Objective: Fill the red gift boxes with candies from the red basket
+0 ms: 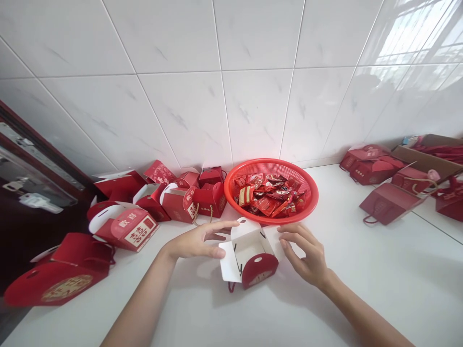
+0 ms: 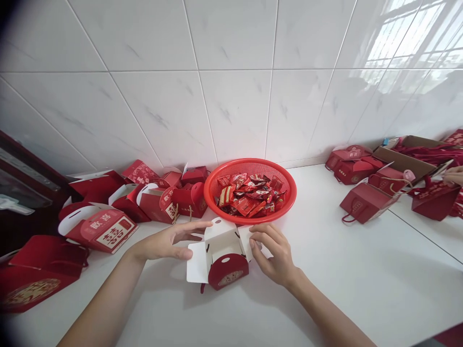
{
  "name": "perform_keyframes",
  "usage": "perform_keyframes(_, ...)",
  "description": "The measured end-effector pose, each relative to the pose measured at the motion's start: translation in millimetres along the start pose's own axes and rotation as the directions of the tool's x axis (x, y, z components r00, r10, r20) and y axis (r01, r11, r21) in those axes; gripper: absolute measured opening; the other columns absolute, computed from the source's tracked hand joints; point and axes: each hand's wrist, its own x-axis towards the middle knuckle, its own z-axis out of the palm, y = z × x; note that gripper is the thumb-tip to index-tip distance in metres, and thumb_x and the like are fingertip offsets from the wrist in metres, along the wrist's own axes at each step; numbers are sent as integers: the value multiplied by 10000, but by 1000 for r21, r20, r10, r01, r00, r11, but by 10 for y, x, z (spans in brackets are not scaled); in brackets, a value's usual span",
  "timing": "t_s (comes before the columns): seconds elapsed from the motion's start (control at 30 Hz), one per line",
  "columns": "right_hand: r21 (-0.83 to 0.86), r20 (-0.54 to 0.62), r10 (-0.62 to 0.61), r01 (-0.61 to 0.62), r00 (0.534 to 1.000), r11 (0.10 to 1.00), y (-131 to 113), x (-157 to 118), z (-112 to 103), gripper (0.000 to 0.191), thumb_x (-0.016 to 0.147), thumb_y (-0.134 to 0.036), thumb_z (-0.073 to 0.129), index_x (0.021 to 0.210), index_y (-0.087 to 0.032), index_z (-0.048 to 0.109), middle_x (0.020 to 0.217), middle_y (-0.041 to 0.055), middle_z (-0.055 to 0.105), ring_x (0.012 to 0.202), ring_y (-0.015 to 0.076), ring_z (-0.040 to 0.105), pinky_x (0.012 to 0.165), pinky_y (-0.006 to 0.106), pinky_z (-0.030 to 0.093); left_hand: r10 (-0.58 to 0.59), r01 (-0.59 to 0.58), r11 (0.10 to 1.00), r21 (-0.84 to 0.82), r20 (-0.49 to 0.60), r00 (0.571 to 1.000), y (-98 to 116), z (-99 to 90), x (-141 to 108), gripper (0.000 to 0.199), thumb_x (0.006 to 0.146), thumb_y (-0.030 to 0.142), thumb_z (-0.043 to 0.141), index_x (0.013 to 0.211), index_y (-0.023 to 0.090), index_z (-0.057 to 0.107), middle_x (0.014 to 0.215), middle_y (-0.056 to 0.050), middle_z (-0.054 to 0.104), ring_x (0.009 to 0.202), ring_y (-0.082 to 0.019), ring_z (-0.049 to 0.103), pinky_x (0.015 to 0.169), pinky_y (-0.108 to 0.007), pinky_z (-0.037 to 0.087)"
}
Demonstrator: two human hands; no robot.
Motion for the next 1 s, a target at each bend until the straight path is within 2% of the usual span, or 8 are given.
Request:
perform_keyframes(0.13, 9, -48, -3, 3, 999, 1000, 27, 59, -45, 213, 900, -46, 567, 963, -228, 660, 908, 80, 724, 805, 224, 694, 679, 368, 570, 66, -50, 995, 89, -195, 978, 110, 14, 7, 499, 867, 464, 709, 1327, 279, 654, 1392, -83, 670, 1270, -285, 632, 1068, -435, 515)
perform_keyframes(0.23, 9, -78, 20, -19, 997, 1000, 57, 73, -66, 198, 907, -64, 568, 945, -227, 672, 901, 76, 732, 806, 226, 700, 683, 368, 570, 193, -64, 951, 302, -421, 886, 234, -38, 156, 378, 901, 483, 621, 1174, 244, 728, 1238, -84, 745, 1155, -278, 684, 1018, -427, 540)
perform_keyframes(0.33, 3, -78, 39, -39, 996, 999, 85, 47, -64, 188, 912, -65, 568, 920, -224, 668, 897, 75, 732, 803, 220, 699, 682, 364, 572, 337, 35, 758, 651, -437, 834, 401, -161, 460, 329, 927, 378, 537, 1109, 221, 762, 1209, -94, 751, 1199, -283, 640, 1081, -433, 473)
perform_keyframes(0.4, -6, -72, 41, -42, 997, 999, 99, 18, -56, 188, 913, -58, 569, 918, -223, 659, 901, 75, 730, 809, 217, 697, 684, 362, 574, 264, 162, 552, 818, -356, 896, 518, -258, 706, 359, 921, 243, 466, 1110, 222, 771, 1258, -90, 735, 1233, -288, 604, 1102, -436, 431)
perform_keyframes(0.53, -11, -67, 46, -47, 997, 999, 125, -30, -41, 186, 907, -47, 578, 927, -220, 646, 909, 73, 726, 823, 210, 693, 690, 353, 579, 85, 189, 476, 859, -259, 962, 706, -405, 1114, 360, 723, 74, 550, 877, 270, 810, 1027, -43, 805, 1037, -294, 675, 1021, -427, 445)
perform_keyframes(0.63, -5, -64, 50, -50, 997, 999, 143, -50, -35, 188, 907, -45, 575, 929, -220, 639, 907, 68, 722, 813, 202, 687, 686, 345, 577, -43, 230, 439, 869, -236, 971, 772, -449, 1289, 306, 623, 44, 588, 718, 264, 779, 830, -30, 801, 865, -277, 694, 974, -438, 443)
perform_keyframes(0.73, -2, -54, 58, -59, 997, 998, 157, -62, -33, 192, 910, -42, 567, 930, -222, 633, 915, 68, 717, 808, 198, 678, 683, 345, 572, -110, 267, 392, 880, -244, 964, 766, -452, 1396, 231, 588, 52, 619, 637, 244, 739, 728, -49, 769, 845, -304, 684, 972, -486, 405)
perform_keyframes(1.0, 15, -50, 66, -66, 997, 998, 173, -80, -43, 191, 903, -38, 569, 923, -218, 631, 915, 67, 713, 818, 195, 674, 707, 338, 570, -111, 274, 301, 913, -252, 961, 605, -430, 1517, 135, 707, 131, 610, 614, 215, 659, 691, -65, 726, 871, -306, 670, 992, -474, 368)
